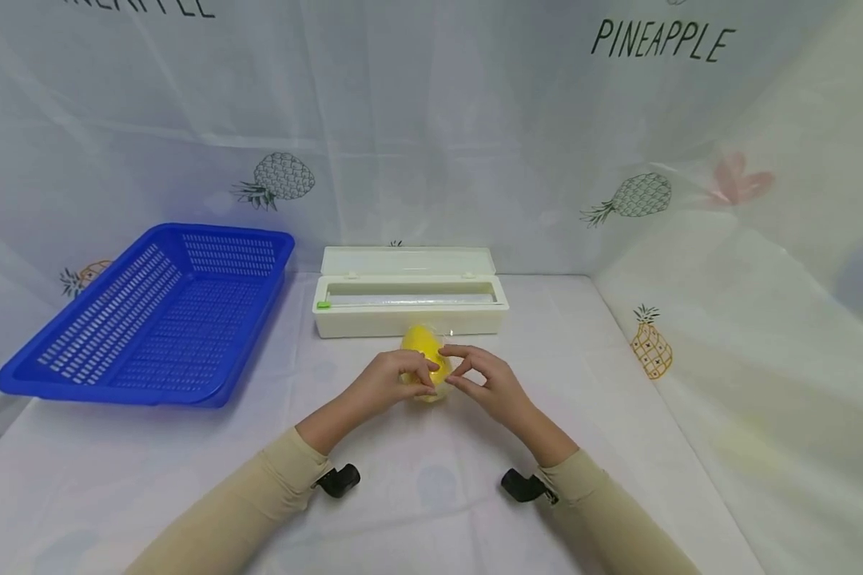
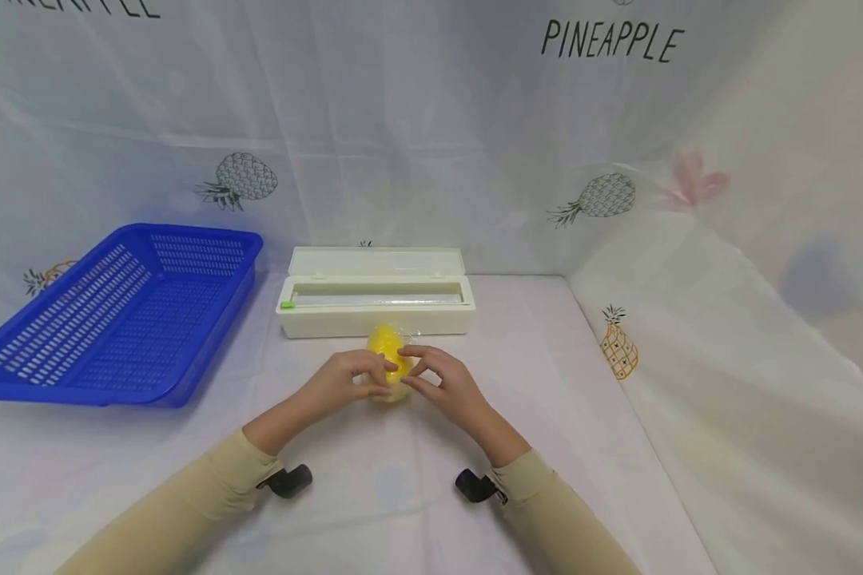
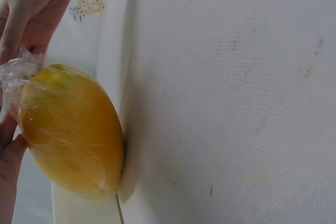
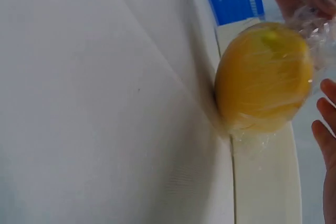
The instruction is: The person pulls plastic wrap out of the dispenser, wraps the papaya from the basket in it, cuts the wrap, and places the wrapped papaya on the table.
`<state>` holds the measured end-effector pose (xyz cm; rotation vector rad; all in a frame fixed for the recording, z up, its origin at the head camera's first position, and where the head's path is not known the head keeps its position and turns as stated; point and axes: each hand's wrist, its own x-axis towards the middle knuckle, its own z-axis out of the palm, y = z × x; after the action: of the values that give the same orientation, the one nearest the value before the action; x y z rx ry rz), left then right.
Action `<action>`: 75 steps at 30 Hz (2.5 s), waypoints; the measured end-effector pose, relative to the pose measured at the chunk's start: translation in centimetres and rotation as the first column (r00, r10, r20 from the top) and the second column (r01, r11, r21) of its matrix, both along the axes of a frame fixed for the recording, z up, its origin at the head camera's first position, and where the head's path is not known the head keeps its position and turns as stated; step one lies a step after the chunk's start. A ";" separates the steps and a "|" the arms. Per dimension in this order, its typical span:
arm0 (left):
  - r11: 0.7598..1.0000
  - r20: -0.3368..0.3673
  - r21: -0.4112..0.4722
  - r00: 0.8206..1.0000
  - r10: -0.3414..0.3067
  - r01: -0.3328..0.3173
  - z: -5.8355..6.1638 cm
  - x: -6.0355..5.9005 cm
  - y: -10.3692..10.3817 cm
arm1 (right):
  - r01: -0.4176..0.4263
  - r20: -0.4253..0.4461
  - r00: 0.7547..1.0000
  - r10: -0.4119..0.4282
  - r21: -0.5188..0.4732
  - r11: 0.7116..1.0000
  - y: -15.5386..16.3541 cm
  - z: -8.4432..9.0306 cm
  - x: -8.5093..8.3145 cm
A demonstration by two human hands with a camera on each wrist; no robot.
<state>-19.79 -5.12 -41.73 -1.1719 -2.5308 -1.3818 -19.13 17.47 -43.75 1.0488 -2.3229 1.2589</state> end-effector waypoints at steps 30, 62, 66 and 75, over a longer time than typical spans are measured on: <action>0.907 0.191 -0.005 0.890 0.414 -0.420 -0.9 -0.2 1.3 | 0.175 0.103 0.982 -0.156 -0.209 0.962 -3.7 -0.1 -1.2; 0.917 0.554 0.194 0.811 0.190 -0.347 -2.7 -1.4 1.5 | 0.340 0.654 0.702 -0.284 0.043 0.939 -2.6 -2.5 -3.1; 0.925 0.555 0.177 0.811 0.188 -0.336 -2.6 -1.6 1.2 | 0.380 0.520 0.757 -0.396 0.143 0.914 -2.8 -1.5 -2.8; 0.954 0.575 0.009 0.782 0.241 -0.301 -2.1 -3.4 -0.4 | 0.214 0.286 0.924 -0.254 0.163 0.963 -1.4 1.4 -4.2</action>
<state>-23.23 -5.49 -43.79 -0.3656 -2.7843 -1.9750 -23.37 16.02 -42.33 0.6172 -2.6970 1.2628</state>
